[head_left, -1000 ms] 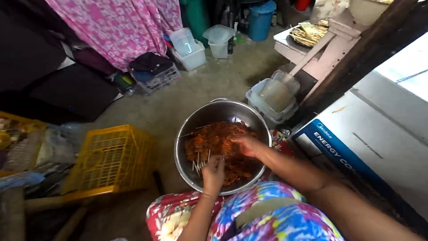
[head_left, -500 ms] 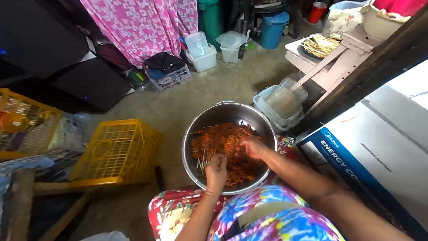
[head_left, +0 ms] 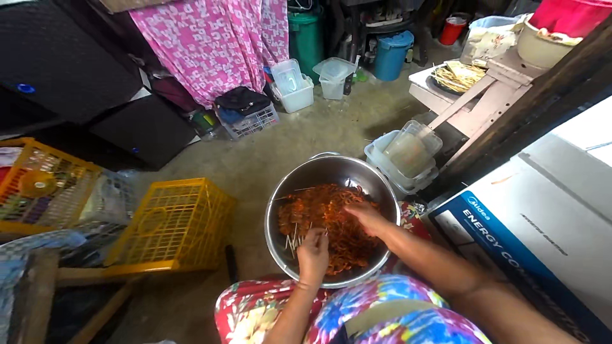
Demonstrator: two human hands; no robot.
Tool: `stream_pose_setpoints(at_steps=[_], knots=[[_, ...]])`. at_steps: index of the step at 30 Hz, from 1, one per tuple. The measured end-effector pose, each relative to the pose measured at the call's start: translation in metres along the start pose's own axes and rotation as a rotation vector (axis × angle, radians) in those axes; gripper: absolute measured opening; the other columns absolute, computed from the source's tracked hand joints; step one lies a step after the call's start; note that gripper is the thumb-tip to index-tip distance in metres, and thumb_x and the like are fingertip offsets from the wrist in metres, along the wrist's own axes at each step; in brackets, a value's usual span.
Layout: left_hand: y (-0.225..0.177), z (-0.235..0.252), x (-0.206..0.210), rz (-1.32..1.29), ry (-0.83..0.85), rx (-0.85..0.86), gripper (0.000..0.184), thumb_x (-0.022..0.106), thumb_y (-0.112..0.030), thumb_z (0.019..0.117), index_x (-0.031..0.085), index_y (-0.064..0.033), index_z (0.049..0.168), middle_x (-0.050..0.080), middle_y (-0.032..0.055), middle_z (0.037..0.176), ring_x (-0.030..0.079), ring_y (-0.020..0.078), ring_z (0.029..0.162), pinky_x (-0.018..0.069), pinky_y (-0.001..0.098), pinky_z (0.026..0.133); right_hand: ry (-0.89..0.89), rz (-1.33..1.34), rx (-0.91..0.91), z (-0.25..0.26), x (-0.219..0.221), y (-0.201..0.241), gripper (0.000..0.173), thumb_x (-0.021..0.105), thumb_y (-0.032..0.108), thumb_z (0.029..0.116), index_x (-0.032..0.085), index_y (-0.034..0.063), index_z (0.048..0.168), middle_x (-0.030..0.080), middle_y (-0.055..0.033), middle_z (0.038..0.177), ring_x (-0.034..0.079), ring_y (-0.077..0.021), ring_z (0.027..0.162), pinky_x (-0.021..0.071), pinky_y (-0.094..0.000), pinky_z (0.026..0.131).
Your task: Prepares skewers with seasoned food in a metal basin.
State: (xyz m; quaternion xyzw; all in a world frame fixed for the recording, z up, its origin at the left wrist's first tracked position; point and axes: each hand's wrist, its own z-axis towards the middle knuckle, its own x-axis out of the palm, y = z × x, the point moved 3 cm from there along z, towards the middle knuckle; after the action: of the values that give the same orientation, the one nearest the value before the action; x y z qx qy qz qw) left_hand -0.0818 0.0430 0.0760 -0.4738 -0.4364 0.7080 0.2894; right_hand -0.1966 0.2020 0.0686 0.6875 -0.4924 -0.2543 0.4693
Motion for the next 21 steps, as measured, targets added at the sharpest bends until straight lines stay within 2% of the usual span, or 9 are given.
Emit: stream_pose_setpoints(at_steps=[2, 3, 4, 6, 11, 15, 21], knots=[[-0.0009, -0.0015, 0.0019, 0.006, 0.062, 0.042, 0.017, 0.060, -0.008, 0.0958, 0.071, 0.0011, 0.104, 0.070, 0.0013, 0.076, 0.060, -0.0004, 0.063, 0.0513, 0.0191, 0.063, 0.048, 0.216, 0.122, -0.0018, 0.0021, 0.0018, 0.043, 0.030, 0.032, 0.1135, 0.059, -0.0005, 0.116, 0.068, -0.0066, 0.089, 0.068, -0.0168, 0.077, 0.0586, -0.0345, 0.074], [-0.0013, -0.0027, 0.0031, 0.011, 0.101, 0.059, 0.017, 0.060, -0.009, 0.0960, 0.072, 0.0000, 0.104, 0.072, 0.0021, 0.079, 0.062, 0.0007, 0.065, 0.0531, 0.0206, 0.065, 0.048, 0.294, 0.153, -0.0019, 0.0015, 0.0020, 0.043, 0.029, 0.034, 0.1136, 0.056, 0.0017, 0.117, 0.068, -0.0066, 0.088, 0.068, -0.0171, 0.076, 0.0584, -0.0344, 0.072], [-0.0015, -0.0031, 0.0042, 0.011, 0.135, 0.074, 0.017, 0.060, -0.009, 0.0958, 0.073, -0.0005, 0.104, 0.073, 0.0028, 0.081, 0.064, 0.0015, 0.067, 0.0543, 0.0212, 0.066, 0.042, 0.364, 0.166, -0.0011, -0.0001, 0.0023, 0.040, 0.029, 0.032, 0.1135, 0.057, 0.0029, 0.119, 0.067, -0.0071, 0.092, 0.066, -0.0173, 0.077, 0.0574, -0.0344, 0.072], [-0.0018, -0.0030, 0.0048, 0.005, 0.171, 0.086, 0.017, 0.059, -0.009, 0.0961, 0.073, -0.0012, 0.103, 0.073, 0.0024, 0.083, 0.065, 0.0004, 0.069, 0.0546, 0.0194, 0.067, 0.021, 0.430, 0.155, 0.0020, -0.0028, 0.0029, 0.036, 0.033, 0.027, 0.1127, 0.061, 0.0040, 0.114, 0.066, -0.0056, 0.089, 0.065, -0.0153, 0.075, 0.0556, -0.0320, 0.070], [-0.0001, -0.0020, 0.0042, 0.009, 0.152, 0.038, 0.018, 0.058, -0.009, 0.0980, 0.073, -0.0013, 0.103, 0.071, 0.0010, 0.079, 0.060, -0.0008, 0.063, 0.0506, 0.0183, 0.063, 0.032, 0.450, 0.073, 0.0046, -0.0074, 0.0040, 0.025, 0.038, 0.015, 0.1099, 0.059, 0.0023, 0.114, 0.066, -0.0067, 0.094, 0.066, -0.0165, 0.081, 0.0576, -0.0344, 0.076], [-0.0016, -0.0012, 0.0030, 0.028, 0.162, 0.005, 0.018, 0.058, -0.009, 0.0976, 0.072, -0.0001, 0.105, 0.071, 0.0022, 0.078, 0.061, 0.0024, 0.063, 0.0525, 0.0229, 0.063, -0.008, 0.402, 0.048, 0.0039, -0.0064, 0.0057, 0.017, 0.045, 0.011, 0.1079, 0.058, 0.0008, 0.113, 0.066, -0.0070, 0.094, 0.066, -0.0158, 0.079, 0.0584, -0.0343, 0.073], [-0.0010, -0.0006, 0.0030, 0.036, 0.163, 0.001, 0.018, 0.057, -0.009, 0.0981, 0.072, -0.0008, 0.104, 0.070, 0.0019, 0.078, 0.061, 0.0022, 0.064, 0.0518, 0.0221, 0.064, -0.035, 0.454, 0.070, 0.0016, -0.0029, 0.0059, 0.015, 0.045, 0.009, 0.1079, 0.056, 0.0008, 0.113, 0.065, -0.0079, 0.092, 0.066, -0.0162, 0.076, 0.0586, -0.0332, 0.070]])
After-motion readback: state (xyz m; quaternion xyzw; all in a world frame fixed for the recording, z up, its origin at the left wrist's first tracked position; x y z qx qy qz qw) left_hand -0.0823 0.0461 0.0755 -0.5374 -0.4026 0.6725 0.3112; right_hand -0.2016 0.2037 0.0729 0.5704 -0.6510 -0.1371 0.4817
